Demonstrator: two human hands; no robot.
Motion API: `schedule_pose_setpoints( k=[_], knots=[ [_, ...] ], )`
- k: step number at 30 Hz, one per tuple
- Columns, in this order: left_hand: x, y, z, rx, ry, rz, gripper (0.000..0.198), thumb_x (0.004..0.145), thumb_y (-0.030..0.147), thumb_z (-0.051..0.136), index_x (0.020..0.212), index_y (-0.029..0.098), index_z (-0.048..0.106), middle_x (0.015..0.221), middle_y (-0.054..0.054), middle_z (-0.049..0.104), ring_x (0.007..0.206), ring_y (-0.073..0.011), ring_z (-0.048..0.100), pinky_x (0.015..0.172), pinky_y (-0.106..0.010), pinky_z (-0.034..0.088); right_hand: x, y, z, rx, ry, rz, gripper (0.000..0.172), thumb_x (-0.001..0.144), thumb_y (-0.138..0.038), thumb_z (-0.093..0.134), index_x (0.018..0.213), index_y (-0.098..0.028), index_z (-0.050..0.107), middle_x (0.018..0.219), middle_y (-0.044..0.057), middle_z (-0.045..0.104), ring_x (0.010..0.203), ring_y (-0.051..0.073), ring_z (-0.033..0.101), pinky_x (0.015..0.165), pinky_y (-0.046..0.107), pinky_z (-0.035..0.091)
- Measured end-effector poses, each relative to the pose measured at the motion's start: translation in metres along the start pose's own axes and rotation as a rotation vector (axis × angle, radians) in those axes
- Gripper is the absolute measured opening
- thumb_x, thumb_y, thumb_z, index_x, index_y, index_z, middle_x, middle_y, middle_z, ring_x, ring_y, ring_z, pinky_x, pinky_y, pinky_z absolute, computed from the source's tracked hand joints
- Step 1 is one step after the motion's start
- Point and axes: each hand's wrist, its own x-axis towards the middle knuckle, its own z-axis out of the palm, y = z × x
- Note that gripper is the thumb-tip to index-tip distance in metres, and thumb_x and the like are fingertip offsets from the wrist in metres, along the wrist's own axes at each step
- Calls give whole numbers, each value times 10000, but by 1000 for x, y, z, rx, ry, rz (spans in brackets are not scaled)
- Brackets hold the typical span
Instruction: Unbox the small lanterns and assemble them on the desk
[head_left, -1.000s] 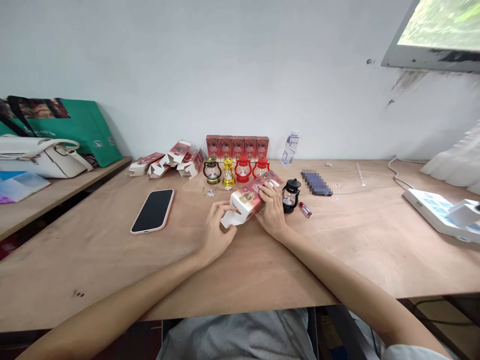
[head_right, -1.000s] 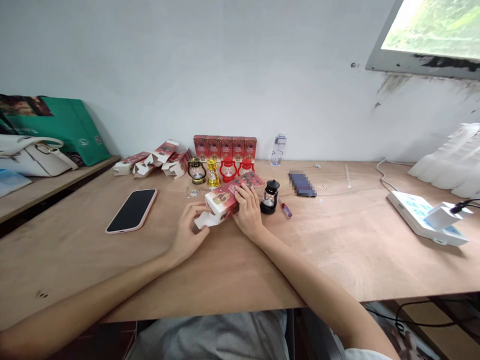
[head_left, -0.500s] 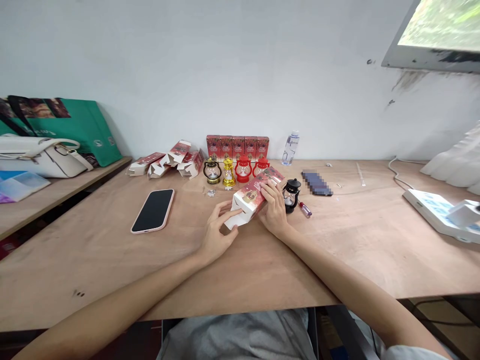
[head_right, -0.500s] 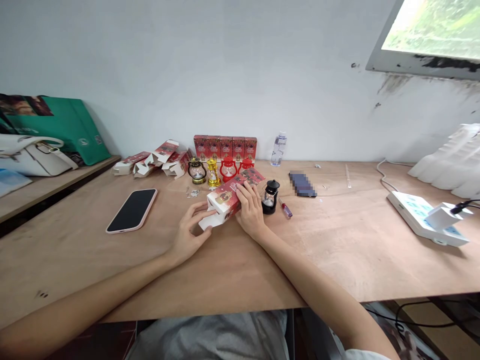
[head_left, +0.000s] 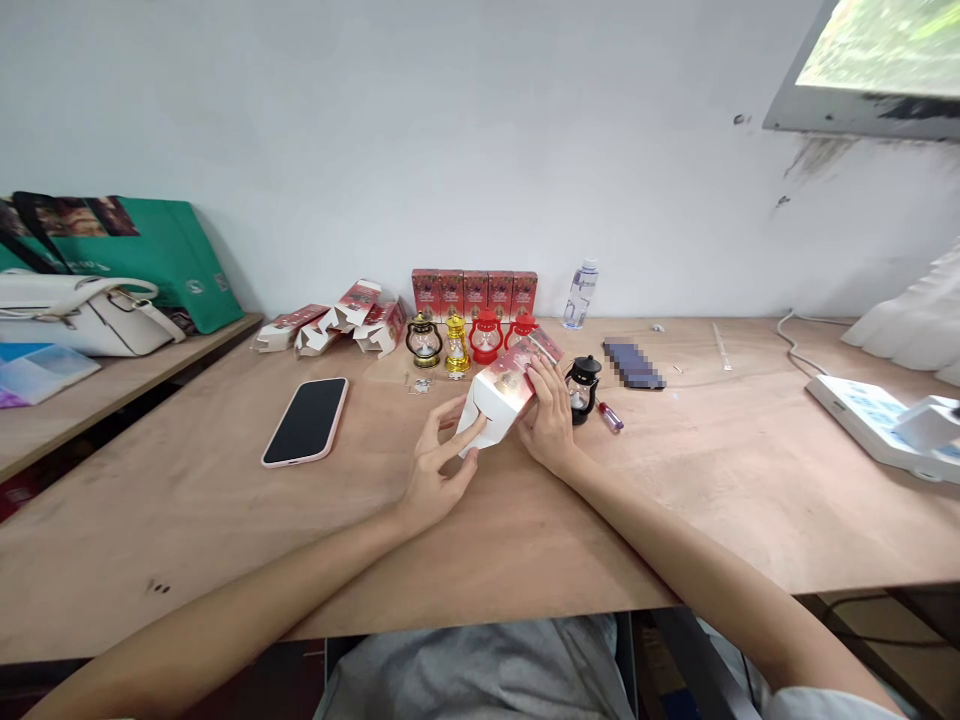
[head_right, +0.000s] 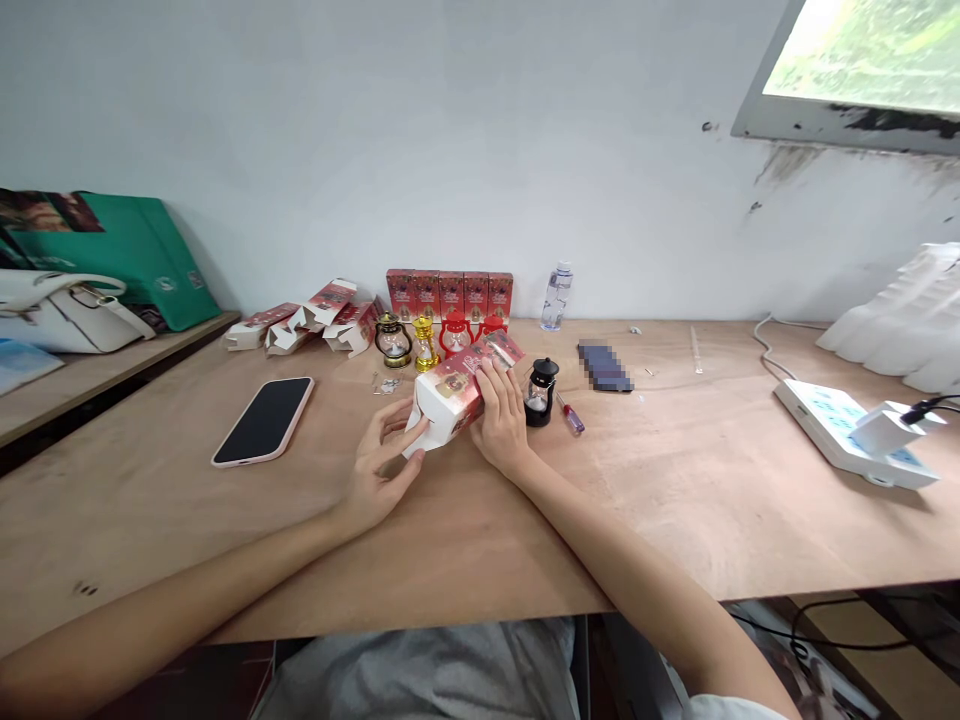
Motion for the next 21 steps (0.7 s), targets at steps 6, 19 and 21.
schedule_pose_setpoints(
  k=[6, 19, 21],
  knots=[
    [4, 8, -4, 65, -29, -26, 494, 807, 81, 513, 1266, 260, 472, 1295, -116, 409, 1225, -244, 448, 975, -468, 453, 0, 0, -2, 0, -20, -26, 647, 788, -100, 437, 1406, -158, 257, 1342, 162, 486, 1340, 256, 366, 1060, 521, 382],
    [10, -1, -12, 525, -107, 82, 339, 737, 203, 577, 1075, 232, 591, 1256, -126, 375, 1142, -313, 448, 883, -475, 407, -3, 2, 0, -35, -35, -41, 637, 774, -44, 352, 1391, -191, 298, 1321, 112, 522, 1338, 229, 372, 1067, 516, 377],
    [14, -3, -17, 599, -100, 143, 275, 724, 256, 602, 997, 232, 628, 1229, -126, 415, 1113, -327, 460, 863, -475, 389, -3, 1, 0, -36, -52, -49, 637, 771, -36, 353, 1388, -188, 305, 1321, 110, 525, 1336, 224, 376, 1077, 508, 367]
  ],
)
